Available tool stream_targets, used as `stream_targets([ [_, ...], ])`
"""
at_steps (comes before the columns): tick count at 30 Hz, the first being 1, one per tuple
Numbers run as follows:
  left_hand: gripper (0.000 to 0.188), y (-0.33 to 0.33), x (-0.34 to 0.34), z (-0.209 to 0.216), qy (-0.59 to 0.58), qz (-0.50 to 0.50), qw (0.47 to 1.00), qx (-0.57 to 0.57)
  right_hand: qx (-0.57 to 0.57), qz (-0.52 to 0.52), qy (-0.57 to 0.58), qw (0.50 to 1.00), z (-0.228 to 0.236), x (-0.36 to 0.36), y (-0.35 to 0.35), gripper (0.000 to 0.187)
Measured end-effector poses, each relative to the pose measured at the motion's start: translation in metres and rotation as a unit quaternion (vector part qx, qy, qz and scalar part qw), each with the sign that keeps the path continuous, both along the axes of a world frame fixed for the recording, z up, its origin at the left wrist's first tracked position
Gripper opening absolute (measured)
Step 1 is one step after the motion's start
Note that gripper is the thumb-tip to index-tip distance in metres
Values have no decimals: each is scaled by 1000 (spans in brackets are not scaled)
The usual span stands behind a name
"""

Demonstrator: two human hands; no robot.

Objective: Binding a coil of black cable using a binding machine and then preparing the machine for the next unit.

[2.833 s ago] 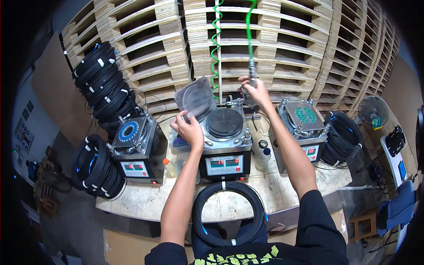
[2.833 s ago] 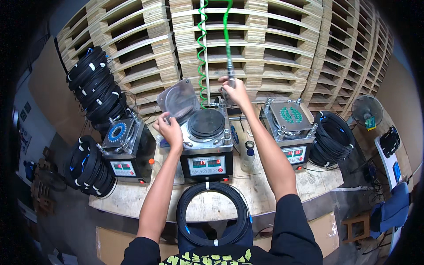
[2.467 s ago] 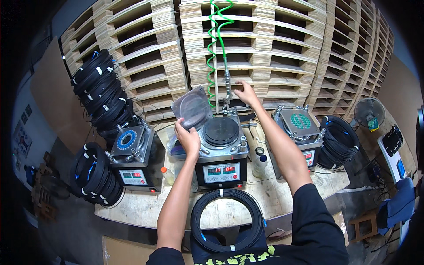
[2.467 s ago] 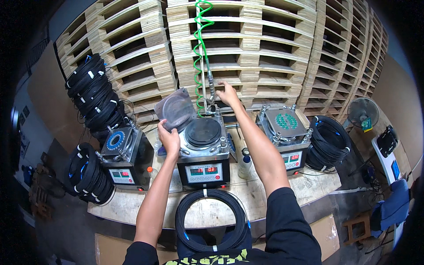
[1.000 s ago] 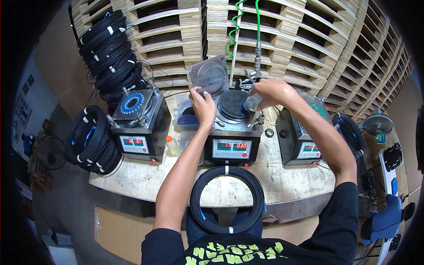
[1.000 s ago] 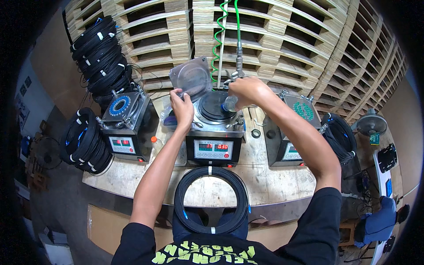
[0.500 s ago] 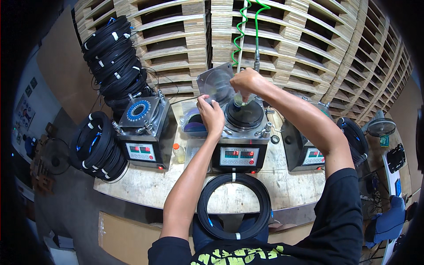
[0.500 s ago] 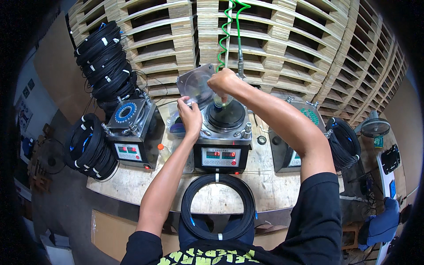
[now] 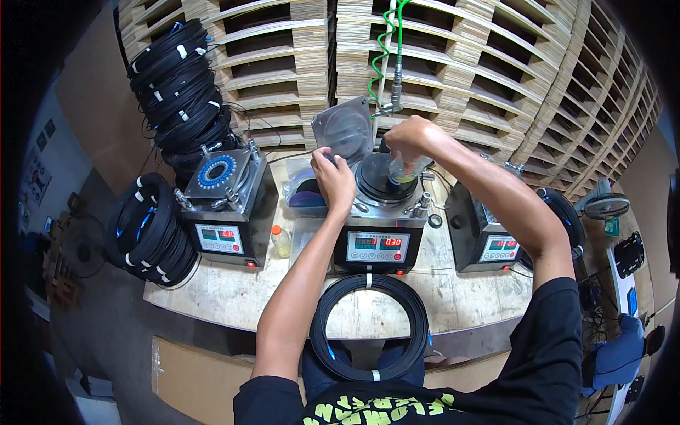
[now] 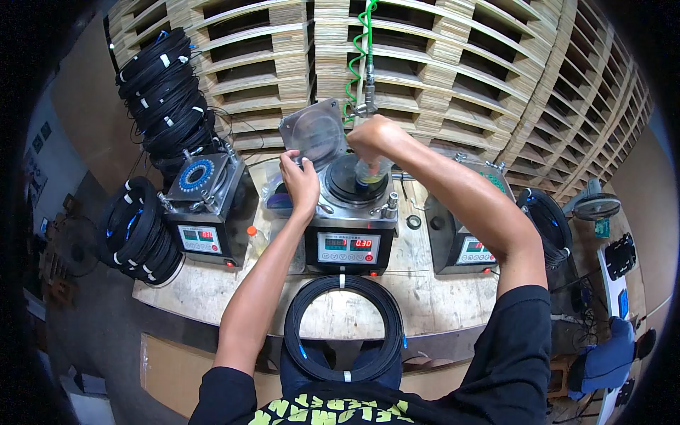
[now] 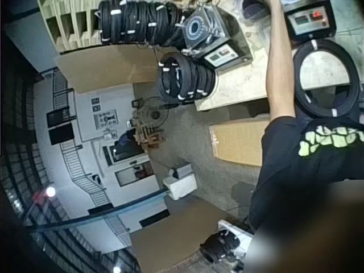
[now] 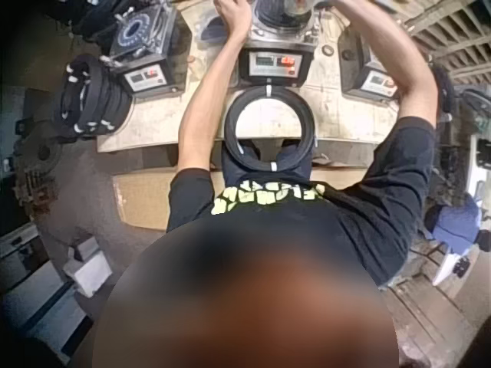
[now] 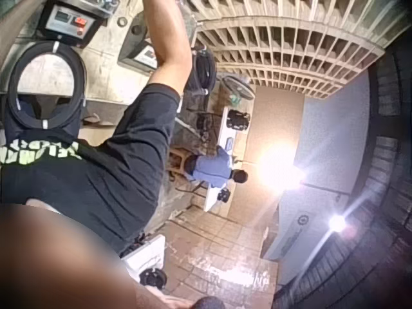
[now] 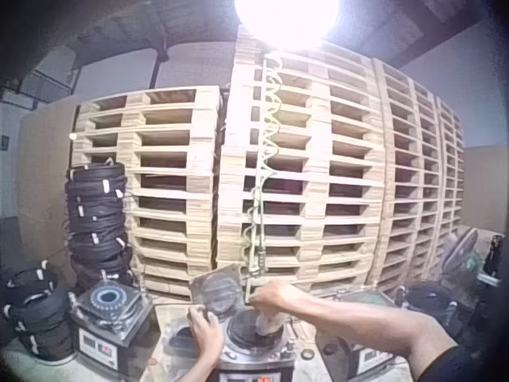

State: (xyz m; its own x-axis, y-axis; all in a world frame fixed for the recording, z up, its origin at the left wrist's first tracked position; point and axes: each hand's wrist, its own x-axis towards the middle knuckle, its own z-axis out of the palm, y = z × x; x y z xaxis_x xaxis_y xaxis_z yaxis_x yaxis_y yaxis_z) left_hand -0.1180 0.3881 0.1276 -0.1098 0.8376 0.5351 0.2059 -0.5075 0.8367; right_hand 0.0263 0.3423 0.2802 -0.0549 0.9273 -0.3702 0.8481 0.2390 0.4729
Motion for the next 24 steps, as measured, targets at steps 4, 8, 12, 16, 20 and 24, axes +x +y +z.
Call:
stream_targets([
  [4,26,-3,-1,1,-6,0,1000,0,5,54,58,997,2,-15,15,48],
  [8,27,-5,4,-1,-5,-9,1000,11,-38,-65,140,987,-13,28,18,56],
  [12,28,0,-2,-5,2,2,1000,20,68,-74,375,922,-32,72,-37,67],
  [16,29,2,0,-6,-2,0,1000,13,209,-131,682,688,-75,99,-122,72],
  [20,29,10,0,-9,3,12,999,31,361,-182,760,509,-156,109,-180,74],
  [24,29,6,8,-8,8,1,1000,19,415,-210,688,557,-238,117,-208,67],
])
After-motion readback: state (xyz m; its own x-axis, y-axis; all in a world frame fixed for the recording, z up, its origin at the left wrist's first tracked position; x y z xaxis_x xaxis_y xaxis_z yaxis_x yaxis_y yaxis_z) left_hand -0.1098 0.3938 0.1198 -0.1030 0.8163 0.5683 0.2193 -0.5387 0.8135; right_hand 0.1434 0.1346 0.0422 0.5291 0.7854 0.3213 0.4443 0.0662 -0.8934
